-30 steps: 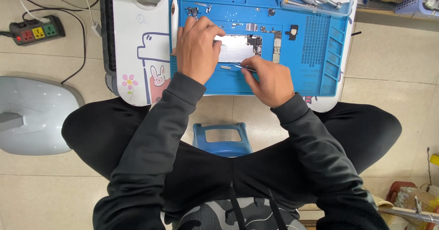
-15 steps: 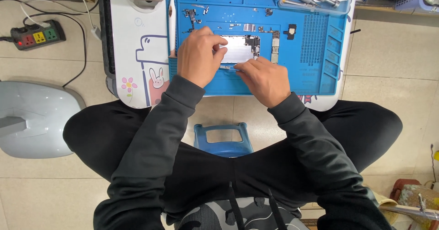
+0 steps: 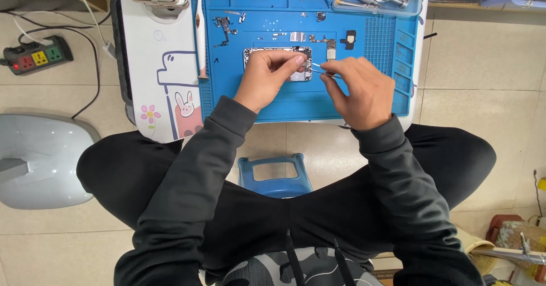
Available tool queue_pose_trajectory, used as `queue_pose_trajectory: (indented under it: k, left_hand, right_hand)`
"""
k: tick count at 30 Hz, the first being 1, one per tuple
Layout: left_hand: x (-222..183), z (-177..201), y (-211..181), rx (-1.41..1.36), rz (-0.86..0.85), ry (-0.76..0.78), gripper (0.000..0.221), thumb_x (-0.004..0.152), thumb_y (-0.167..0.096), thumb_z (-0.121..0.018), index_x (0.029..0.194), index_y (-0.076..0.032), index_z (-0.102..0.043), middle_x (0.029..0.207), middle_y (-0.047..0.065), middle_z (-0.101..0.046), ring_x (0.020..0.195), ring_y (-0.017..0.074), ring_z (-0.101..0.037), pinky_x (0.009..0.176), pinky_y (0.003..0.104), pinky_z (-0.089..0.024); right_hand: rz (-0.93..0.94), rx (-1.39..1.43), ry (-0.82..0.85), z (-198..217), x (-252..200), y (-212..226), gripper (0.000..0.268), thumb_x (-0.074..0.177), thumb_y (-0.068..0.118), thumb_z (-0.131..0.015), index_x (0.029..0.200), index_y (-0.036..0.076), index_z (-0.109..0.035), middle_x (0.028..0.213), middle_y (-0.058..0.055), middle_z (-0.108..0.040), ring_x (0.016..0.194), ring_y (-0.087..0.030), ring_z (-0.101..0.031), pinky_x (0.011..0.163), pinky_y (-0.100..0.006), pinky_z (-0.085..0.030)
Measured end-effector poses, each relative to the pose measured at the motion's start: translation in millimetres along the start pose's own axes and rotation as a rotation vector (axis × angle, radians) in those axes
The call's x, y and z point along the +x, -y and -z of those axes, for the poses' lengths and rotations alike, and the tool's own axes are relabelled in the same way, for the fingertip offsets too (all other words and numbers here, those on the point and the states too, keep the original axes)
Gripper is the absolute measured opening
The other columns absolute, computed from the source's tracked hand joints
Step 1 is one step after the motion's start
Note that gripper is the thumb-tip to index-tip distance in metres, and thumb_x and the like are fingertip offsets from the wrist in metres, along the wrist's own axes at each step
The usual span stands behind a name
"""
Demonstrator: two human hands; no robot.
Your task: Inspecting and disassembling a smartphone motherboard using precision tools on a repair mat.
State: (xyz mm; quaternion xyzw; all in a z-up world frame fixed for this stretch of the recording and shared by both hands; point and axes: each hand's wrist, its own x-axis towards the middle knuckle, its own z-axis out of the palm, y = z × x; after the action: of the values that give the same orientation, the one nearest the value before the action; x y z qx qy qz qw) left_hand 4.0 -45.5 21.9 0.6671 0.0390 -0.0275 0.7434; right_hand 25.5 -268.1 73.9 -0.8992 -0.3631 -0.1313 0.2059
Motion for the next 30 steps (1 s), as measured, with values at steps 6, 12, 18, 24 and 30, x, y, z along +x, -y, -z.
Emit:
queue_pose_trajectory:
  k: [6,12,18,24,30]
  left_hand:
    - [-4,-19,-7,-0.325,0.045,-0.106,0.026,0.100,-0.018,-0.079,0.123,-0.005,-0.076,0.103,0.015,-0.082,0.078,0.0093,-0.075,0.063,0.019,-0.058]
    - [-14,-25,4,-0.352,0.024,-0.073,0.029,0.101,-0.016,-0.078,0.127,-0.004,-0.074,0.108,0.019,-0.081,0.081,0.0123,-0.078,0.065,0.019,-0.061]
    - [-14,-23,12,-0.320,0.042,-0.111,0.029,0.099,-0.013,-0.080,0.126,-0.003,-0.075,0.104,0.018,-0.082,0.079,0.0137,-0.080,0.063,0.019,-0.061]
    - [-11,-21,12,-0.305,0.056,-0.094,0.029,0.099,-0.015,-0.079,0.126,-0.004,-0.075,0.104,0.018,-0.081,0.082,0.0144,-0.080,0.064,0.019,-0.060]
    - [-11,-20,-2,-0.034,-0.021,-0.100,0.019,0.101,-0.015,-0.076,0.120,-0.010,-0.078,0.100,0.012,-0.082,0.083,0.0153,-0.081,0.067,0.020,-0.061]
  right_hand:
    - [-0.325,0.553,-0.109,17,12,-2,0.014,0.106,0.008,-0.079,0.119,0.011,-0.075,0.068,-0.001,-0.044,0.060,-0.014,-0.037,0.056,-0.027,-0.041]
    - [-0.325,0.689,0.066,7,31,-13,0.019,0.095,-0.003,-0.083,0.110,0.008,-0.083,0.051,0.002,-0.037,0.052,-0.010,-0.034,0.056,-0.026,-0.037]
    - [-0.224,0.689,0.125,17,59,-3,0.020,0.090,-0.007,-0.085,0.101,0.009,-0.083,0.051,-0.005,-0.039,0.050,-0.014,-0.037,0.057,-0.027,-0.038]
    - [-0.125,0.732,0.328,25,83,-6,0.016,0.086,-0.008,-0.079,0.093,0.007,-0.079,0.051,-0.006,-0.041,0.050,-0.014,-0.038,0.054,-0.028,-0.039]
    - [-0.146,0.746,0.454,19,91,-24,0.014,0.083,-0.006,-0.074,0.090,0.006,-0.078,0.050,-0.005,-0.043,0.050,-0.013,-0.035,0.051,-0.030,-0.037]
